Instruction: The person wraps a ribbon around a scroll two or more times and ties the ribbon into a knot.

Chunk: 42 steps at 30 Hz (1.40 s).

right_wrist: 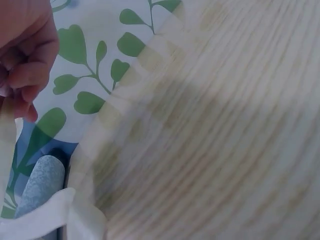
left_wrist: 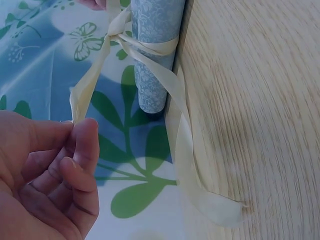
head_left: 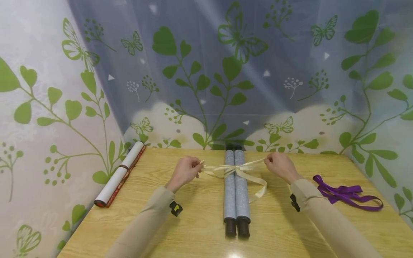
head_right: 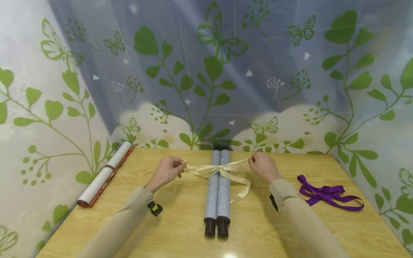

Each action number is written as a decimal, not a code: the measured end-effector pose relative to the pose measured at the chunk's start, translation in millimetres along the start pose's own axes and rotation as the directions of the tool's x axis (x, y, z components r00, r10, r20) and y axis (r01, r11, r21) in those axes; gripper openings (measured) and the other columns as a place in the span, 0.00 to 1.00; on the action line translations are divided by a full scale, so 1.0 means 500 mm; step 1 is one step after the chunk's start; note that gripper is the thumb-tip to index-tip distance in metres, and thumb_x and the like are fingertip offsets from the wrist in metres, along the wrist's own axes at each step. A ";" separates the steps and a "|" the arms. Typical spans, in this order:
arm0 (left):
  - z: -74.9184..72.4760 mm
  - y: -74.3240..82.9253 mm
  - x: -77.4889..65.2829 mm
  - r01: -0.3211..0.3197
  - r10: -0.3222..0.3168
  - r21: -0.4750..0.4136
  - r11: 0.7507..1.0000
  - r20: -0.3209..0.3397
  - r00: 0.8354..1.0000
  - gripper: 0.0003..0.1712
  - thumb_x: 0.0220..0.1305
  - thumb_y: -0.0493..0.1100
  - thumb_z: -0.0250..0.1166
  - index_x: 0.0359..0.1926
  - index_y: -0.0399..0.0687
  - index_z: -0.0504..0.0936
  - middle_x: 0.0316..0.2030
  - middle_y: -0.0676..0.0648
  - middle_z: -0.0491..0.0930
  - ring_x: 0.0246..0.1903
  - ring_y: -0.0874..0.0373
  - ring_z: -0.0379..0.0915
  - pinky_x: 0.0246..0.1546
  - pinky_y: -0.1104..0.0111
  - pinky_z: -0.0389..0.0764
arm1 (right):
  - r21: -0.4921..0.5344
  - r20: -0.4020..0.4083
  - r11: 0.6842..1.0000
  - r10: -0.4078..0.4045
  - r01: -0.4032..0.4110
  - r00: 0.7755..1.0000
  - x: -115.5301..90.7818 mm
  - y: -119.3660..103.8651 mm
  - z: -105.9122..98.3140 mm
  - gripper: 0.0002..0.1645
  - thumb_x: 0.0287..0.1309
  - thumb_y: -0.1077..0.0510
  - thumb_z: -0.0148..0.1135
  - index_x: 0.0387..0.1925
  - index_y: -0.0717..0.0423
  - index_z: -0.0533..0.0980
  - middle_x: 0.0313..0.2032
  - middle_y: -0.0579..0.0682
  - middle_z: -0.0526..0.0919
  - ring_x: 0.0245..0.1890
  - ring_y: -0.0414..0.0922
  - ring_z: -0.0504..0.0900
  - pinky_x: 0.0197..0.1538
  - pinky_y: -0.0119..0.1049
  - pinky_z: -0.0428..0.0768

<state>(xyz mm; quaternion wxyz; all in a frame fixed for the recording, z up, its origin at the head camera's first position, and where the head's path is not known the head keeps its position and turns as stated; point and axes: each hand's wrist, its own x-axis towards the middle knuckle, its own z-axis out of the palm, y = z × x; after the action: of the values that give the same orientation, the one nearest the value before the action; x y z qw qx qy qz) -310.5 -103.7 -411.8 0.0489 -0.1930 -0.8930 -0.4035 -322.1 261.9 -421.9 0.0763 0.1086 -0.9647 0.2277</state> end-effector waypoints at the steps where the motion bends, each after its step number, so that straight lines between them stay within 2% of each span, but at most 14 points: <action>1: 0.000 0.001 0.001 0.003 -0.003 0.007 1.000 0.000 1.000 0.11 0.69 0.42 0.62 0.37 0.41 0.87 0.26 0.46 0.85 0.22 0.49 0.82 0.14 0.69 0.71 | 0.000 -0.002 1.000 0.008 -0.008 1.000 -0.002 0.000 0.000 0.26 0.70 0.57 0.48 0.13 0.50 0.64 0.10 0.44 0.60 0.12 0.39 0.56 0.19 0.33 0.59; 4: 0.000 0.003 0.001 0.013 -0.013 0.017 1.000 0.004 1.000 0.10 0.68 0.41 0.62 0.37 0.41 0.87 0.26 0.45 0.85 0.21 0.51 0.82 0.15 0.68 0.73 | -0.012 -0.011 1.000 0.007 -0.007 1.000 -0.004 0.002 0.002 0.27 0.70 0.57 0.48 0.12 0.48 0.63 0.10 0.44 0.60 0.12 0.40 0.57 0.20 0.34 0.60; 8: -0.002 0.001 -0.003 0.028 -0.029 0.015 0.999 0.019 0.999 0.10 0.68 0.41 0.62 0.34 0.41 0.87 0.26 0.43 0.85 0.24 0.46 0.83 0.17 0.68 0.75 | -0.042 -0.013 0.999 -0.004 0.003 1.000 -0.005 0.007 0.003 0.27 0.70 0.58 0.50 0.12 0.49 0.65 0.10 0.44 0.62 0.12 0.39 0.58 0.20 0.34 0.61; 13: -0.002 -0.007 -0.009 0.041 -0.042 0.027 0.999 0.049 0.998 0.10 0.67 0.40 0.63 0.30 0.43 0.86 0.25 0.40 0.84 0.26 0.43 0.83 0.19 0.68 0.77 | -0.036 -0.015 0.999 0.020 -0.021 1.000 -0.009 0.014 0.003 0.27 0.66 0.60 0.48 0.09 0.48 0.61 0.09 0.43 0.58 0.11 0.39 0.54 0.18 0.32 0.57; 17: 0.001 -0.015 -0.011 0.040 -0.044 0.057 0.998 0.073 0.996 0.10 0.67 0.39 0.63 0.32 0.39 0.86 0.26 0.38 0.85 0.23 0.48 0.82 0.19 0.69 0.77 | -0.052 -0.024 0.998 0.038 -0.040 0.999 -0.009 0.014 0.003 0.26 0.64 0.60 0.47 0.09 0.47 0.58 0.09 0.42 0.56 0.11 0.38 0.51 0.18 0.31 0.54; 20: 0.004 -0.022 -0.015 0.033 -0.043 0.105 0.994 0.090 0.995 0.10 0.66 0.38 0.63 0.32 0.37 0.87 0.23 0.41 0.84 0.19 0.56 0.79 0.17 0.70 0.75 | -0.073 -0.027 0.996 0.049 -0.051 0.998 -0.010 0.014 0.001 0.26 0.64 0.61 0.47 0.10 0.47 0.57 0.10 0.42 0.55 0.12 0.38 0.51 0.18 0.31 0.54; 23: 0.007 -0.031 -0.019 0.019 -0.036 0.164 0.986 0.105 0.994 0.11 0.66 0.38 0.63 0.28 0.38 0.87 0.17 0.47 0.81 0.15 0.61 0.74 0.15 0.72 0.70 | -0.084 -0.017 0.995 0.058 -0.059 0.998 -0.013 0.016 0.001 0.25 0.63 0.61 0.47 0.10 0.47 0.58 0.10 0.43 0.56 0.12 0.38 0.52 0.17 0.31 0.54; 27: 0.010 -0.042 -0.023 0.024 -0.051 0.236 0.971 0.107 0.993 0.14 0.66 0.39 0.63 0.25 0.40 0.86 0.13 0.54 0.76 0.13 0.63 0.70 0.14 0.73 0.63 | -0.099 0.002 0.993 0.070 -0.069 0.998 -0.016 0.021 0.007 0.24 0.62 0.61 0.48 0.10 0.47 0.59 0.10 0.42 0.57 0.12 0.38 0.52 0.17 0.30 0.54; 32: 0.010 -0.046 -0.028 0.035 -0.066 0.301 0.953 0.094 0.993 0.12 0.65 0.40 0.63 0.26 0.43 0.87 0.15 0.55 0.75 0.14 0.63 0.65 0.14 0.73 0.62 | -0.120 0.019 0.988 0.097 -0.094 0.995 -0.017 0.023 0.015 0.24 0.62 0.60 0.47 0.10 0.47 0.60 0.10 0.42 0.56 0.12 0.37 0.50 0.16 0.29 0.52; 36: 0.012 -0.046 -0.030 0.041 -0.076 0.333 0.942 0.094 0.993 0.15 0.64 0.40 0.63 0.21 0.43 0.86 0.13 0.55 0.72 0.13 0.64 0.60 0.13 0.74 0.58 | -0.116 0.017 0.987 0.118 -0.115 0.993 -0.017 0.019 0.013 0.24 0.61 0.60 0.46 0.10 0.47 0.58 0.10 0.41 0.54 0.12 0.38 0.48 0.16 0.30 0.50; 39: 0.014 -0.046 -0.032 0.028 -0.064 0.357 0.934 0.089 0.994 0.17 0.64 0.39 0.64 0.16 0.44 0.82 0.11 0.55 0.69 0.12 0.64 0.57 0.13 0.74 0.55 | -0.119 0.008 0.986 0.123 -0.121 0.992 -0.017 0.015 0.011 0.23 0.59 0.60 0.46 0.09 0.46 0.57 0.10 0.41 0.53 0.13 0.37 0.47 0.16 0.30 0.49; 42: 0.020 -0.047 -0.033 -0.006 -0.037 0.413 0.911 0.096 0.995 0.22 0.61 0.37 0.64 0.10 0.49 0.73 0.10 0.57 0.63 0.12 0.65 0.54 0.13 0.74 0.53 | -0.142 0.000 0.980 0.140 -0.138 0.990 -0.017 0.013 0.010 0.23 0.58 0.61 0.46 0.09 0.46 0.56 0.10 0.41 0.52 0.13 0.37 0.46 0.16 0.30 0.48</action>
<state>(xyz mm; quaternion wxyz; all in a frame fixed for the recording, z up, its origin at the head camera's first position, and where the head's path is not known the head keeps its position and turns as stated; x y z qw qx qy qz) -304.0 -115.6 -439.0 0.0401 -0.1914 -0.9609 -0.1960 -316.1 267.0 -430.7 0.0628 0.0364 -0.9840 0.1629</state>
